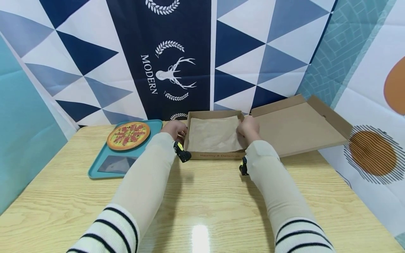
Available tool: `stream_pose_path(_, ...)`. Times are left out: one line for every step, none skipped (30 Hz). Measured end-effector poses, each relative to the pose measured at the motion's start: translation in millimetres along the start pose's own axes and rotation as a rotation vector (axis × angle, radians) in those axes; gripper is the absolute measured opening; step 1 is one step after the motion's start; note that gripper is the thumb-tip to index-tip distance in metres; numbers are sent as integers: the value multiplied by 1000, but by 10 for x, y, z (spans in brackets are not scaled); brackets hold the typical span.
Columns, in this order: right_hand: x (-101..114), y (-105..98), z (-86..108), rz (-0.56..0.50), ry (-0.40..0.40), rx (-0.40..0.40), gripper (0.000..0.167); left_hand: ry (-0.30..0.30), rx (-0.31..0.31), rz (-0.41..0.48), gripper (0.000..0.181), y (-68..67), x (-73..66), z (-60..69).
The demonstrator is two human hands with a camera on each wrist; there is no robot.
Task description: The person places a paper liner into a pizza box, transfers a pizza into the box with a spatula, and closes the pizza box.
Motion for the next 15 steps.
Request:
stream_pose_path(10,19,-7,24,-3,32,17,-2,5,-3,33,0,-3,-1)
stream_pose_path(17,36,-14,39,0,62,16,-4,6,-7,33,-1,-6,-2)
stream_pose_path(23,53,-23,58,-1,88,15,-7,12,-12,34,1,-9,0)
stream_pose_path(32,69,-27,70,-4,116,15,-9,16,-13,34,3,-12,2)
stream_pose_path(38,84,-33,81,-5,140,15,-12,21,-14,35,8,-15,4)
stream_pose_path(43,95,-37,90,-6,161,16,-17,23,-12,36,10,-17,9)
stream_pose_path(46,104,-38,93,0,179,16,-23,24,-8,36,13,-18,16)
stream_pose_path(51,112,-39,98,4,196,17,-27,20,-5,37,14,-20,25)
stream_pose_path(56,120,-39,105,5,212,18,-31,17,2,37,15,-22,35)
stream_pose_path(62,119,-32,104,11,225,19,-32,11,8,37,17,-28,46)
stream_pose_path(68,117,-22,101,17,236,21,-34,3,13,36,17,-34,58)
stream_pose_path(76,115,-11,98,20,247,25,-36,-6,19,36,16,-37,71)
stream_pose_path(88,110,3,102,22,254,30,-36,-16,20,35,14,-42,84)
stream_pose_path(97,105,15,98,23,263,35,-35,-26,19,34,12,-46,97)
stream_pose_path(104,100,25,96,24,268,39,-35,-38,14,34,10,-48,111)
Point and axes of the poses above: each hand's wrist, its own z-axis away from the middle knuckle, its own y-axis out of the palm, x = y × z, the point moved 6 cm from there along -z, towards the middle knuckle, and after that the axes turned 1 degree about y, right-handed, at the moved point
